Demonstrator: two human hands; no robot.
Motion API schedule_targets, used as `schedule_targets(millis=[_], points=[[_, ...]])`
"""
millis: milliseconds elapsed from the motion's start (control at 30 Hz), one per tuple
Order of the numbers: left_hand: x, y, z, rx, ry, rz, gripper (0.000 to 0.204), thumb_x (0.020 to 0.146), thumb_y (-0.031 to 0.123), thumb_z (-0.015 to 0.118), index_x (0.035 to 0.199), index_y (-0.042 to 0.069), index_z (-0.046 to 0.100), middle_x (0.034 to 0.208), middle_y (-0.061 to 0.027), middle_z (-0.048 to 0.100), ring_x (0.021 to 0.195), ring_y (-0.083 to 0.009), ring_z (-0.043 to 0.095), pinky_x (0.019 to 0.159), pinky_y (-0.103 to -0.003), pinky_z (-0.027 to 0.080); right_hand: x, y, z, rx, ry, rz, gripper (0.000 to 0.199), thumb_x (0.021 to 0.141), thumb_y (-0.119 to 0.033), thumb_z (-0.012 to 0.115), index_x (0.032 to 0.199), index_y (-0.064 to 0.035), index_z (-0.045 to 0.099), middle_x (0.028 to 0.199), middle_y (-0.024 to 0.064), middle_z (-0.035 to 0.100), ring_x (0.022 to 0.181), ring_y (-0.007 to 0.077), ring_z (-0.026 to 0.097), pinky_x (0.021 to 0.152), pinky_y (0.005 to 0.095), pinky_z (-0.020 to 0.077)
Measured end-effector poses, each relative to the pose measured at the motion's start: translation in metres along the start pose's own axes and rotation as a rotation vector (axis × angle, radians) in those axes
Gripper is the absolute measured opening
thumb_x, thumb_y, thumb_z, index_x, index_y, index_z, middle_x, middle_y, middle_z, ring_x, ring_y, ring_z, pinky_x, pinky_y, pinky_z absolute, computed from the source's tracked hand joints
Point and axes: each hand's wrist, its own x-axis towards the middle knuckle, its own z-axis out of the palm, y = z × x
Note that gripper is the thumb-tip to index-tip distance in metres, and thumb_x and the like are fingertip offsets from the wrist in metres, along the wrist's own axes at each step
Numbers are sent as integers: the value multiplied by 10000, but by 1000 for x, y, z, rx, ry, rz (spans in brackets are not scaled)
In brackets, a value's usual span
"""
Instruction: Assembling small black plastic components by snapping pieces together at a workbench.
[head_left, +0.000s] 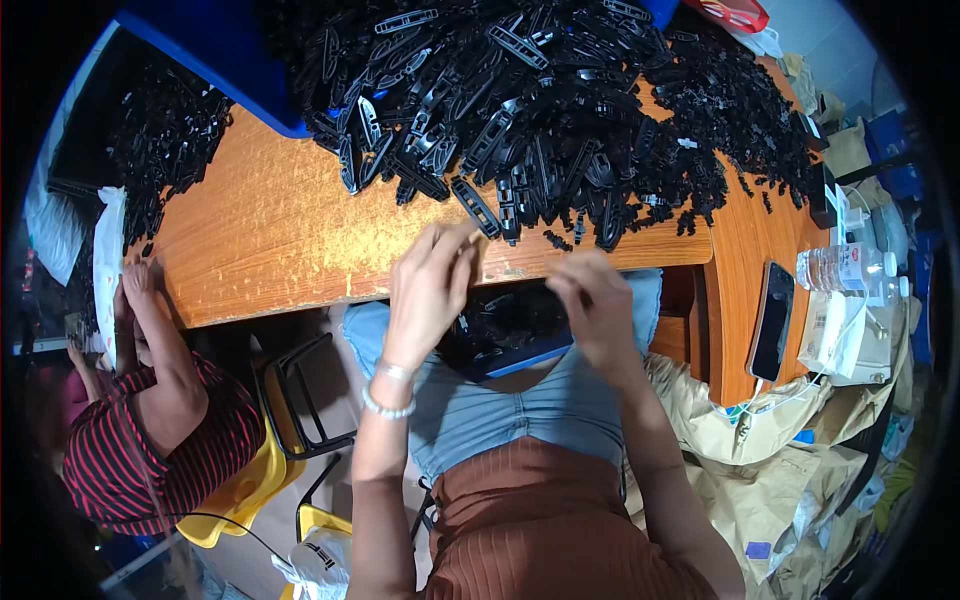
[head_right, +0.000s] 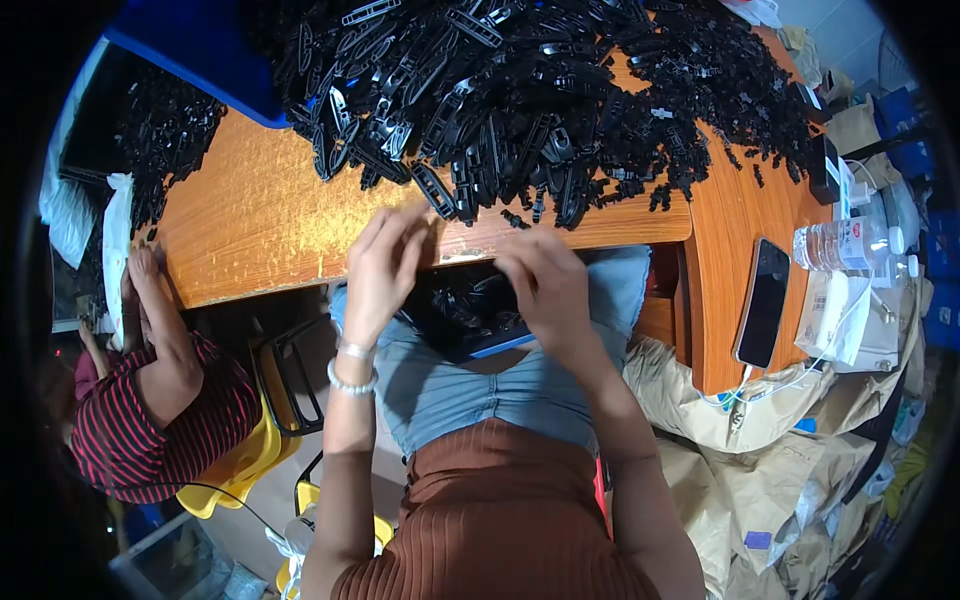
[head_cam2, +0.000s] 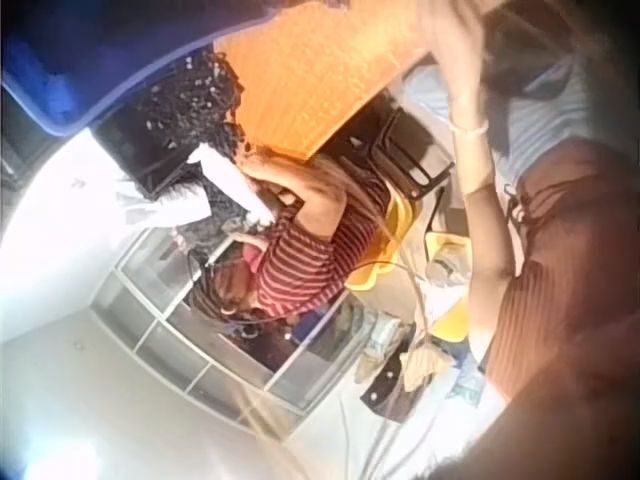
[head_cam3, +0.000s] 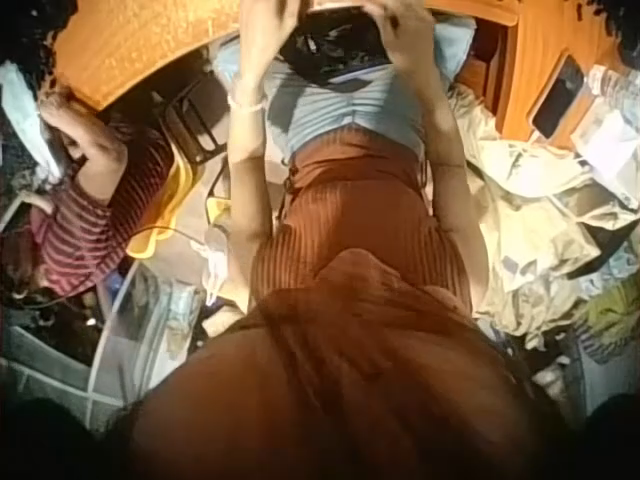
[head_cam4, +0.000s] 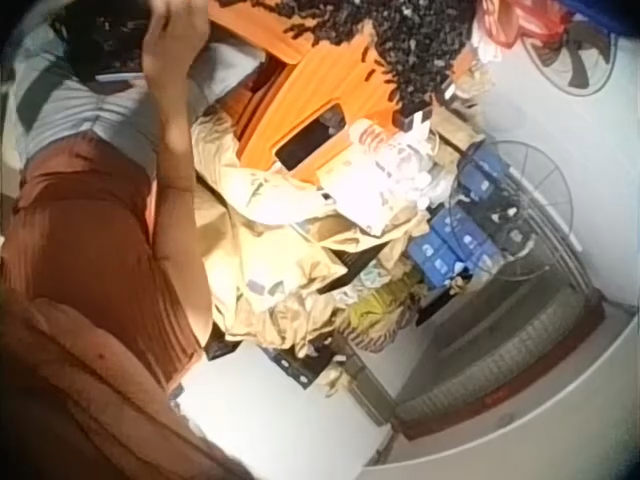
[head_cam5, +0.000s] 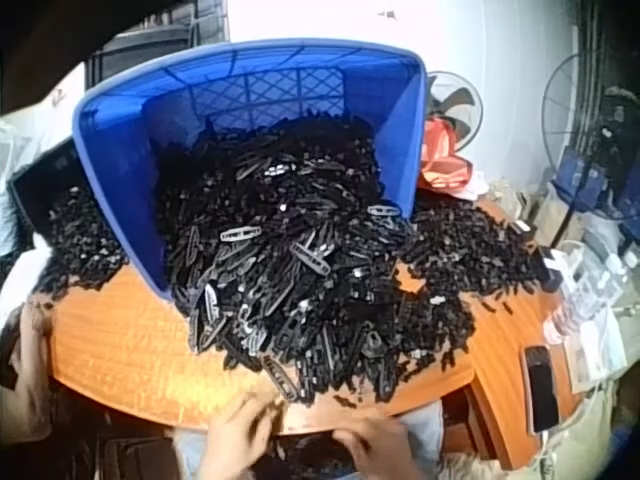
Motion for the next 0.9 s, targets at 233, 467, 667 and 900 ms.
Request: schedule_targets(millis=[233,467,667,900], points=[[21,-10,6,390,-136,214,305,699,-17,616,996,38,568,862,-135,470,748,-302,556,608,-381,484,30,8,14,-452,146,-174,95,757,-1,647,839,34,617,872,110,553,610,219,503,576,296,427],[-30,13,13,-707,202,-285,220,750,-112,557,948,-25,516,737,-82,641,698,-151,653,674,-262,515,3,2,0,998,6,417,182,876,24,510,1051,11,555,738,34,548,556,68,459,468,192,357],[-37,35,13,-811,81,-366,190,769,-109,637,942,-59,576,809,-114,669,731,-162,678,654,-231,544,-5,-7,-5,1184,-39,437,174,872,29,521,1038,36,571,785,79,612,635,123,576,493,201,428],[-51,46,28,-1213,89,-546,253,812,-87,607,1063,-70,585,852,-117,667,797,-181,669,720,-255,540,-15,-37,0,797,101,488,138,847,46,559,980,43,594,853,100,625,727,132,594,655,222,473]])
